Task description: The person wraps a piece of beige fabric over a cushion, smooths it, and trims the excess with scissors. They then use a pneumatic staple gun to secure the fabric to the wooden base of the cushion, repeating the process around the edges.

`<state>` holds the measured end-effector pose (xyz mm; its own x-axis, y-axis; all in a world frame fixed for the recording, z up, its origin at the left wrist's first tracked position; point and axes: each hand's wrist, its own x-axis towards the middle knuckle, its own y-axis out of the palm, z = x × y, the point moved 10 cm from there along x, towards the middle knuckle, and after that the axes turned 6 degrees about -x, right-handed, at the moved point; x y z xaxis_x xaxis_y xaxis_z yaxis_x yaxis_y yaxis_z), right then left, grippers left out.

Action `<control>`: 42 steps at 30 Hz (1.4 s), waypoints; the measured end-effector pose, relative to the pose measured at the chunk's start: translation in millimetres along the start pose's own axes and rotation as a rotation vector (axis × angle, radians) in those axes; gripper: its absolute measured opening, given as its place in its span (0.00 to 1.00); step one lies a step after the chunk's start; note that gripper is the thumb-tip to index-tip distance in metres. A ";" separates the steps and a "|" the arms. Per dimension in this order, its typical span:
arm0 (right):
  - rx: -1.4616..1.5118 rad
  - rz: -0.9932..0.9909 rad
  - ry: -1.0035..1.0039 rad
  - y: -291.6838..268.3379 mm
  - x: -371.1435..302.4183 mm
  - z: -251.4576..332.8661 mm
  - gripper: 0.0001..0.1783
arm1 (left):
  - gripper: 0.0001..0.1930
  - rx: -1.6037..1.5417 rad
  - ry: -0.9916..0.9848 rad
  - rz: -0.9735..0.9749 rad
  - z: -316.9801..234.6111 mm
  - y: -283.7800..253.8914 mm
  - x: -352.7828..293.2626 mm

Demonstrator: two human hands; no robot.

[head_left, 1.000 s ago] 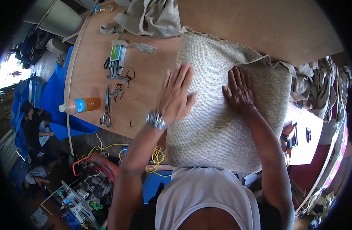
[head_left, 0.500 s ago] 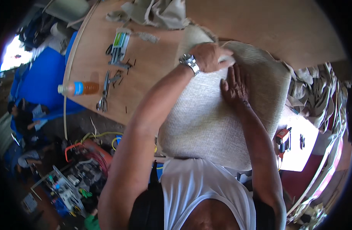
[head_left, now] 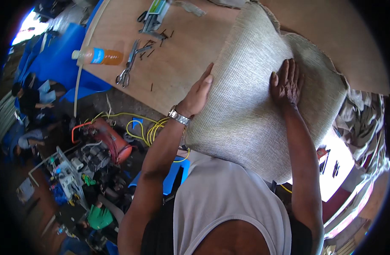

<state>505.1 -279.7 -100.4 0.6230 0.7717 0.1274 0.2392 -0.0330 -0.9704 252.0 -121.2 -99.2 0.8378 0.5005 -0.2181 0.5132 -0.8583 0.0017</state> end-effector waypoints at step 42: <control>0.052 0.036 0.057 9.7 -0.7 -4.5 0.35 | 0.44 0.879 0.380 -0.061 5.1 -6.4 -171.8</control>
<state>510.3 -283.4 -109.0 0.6724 0.7331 0.1025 0.1776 -0.0254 -0.9838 103.9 -202.3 -66.7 0.8980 0.4178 0.1377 0.3641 -0.5303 -0.7656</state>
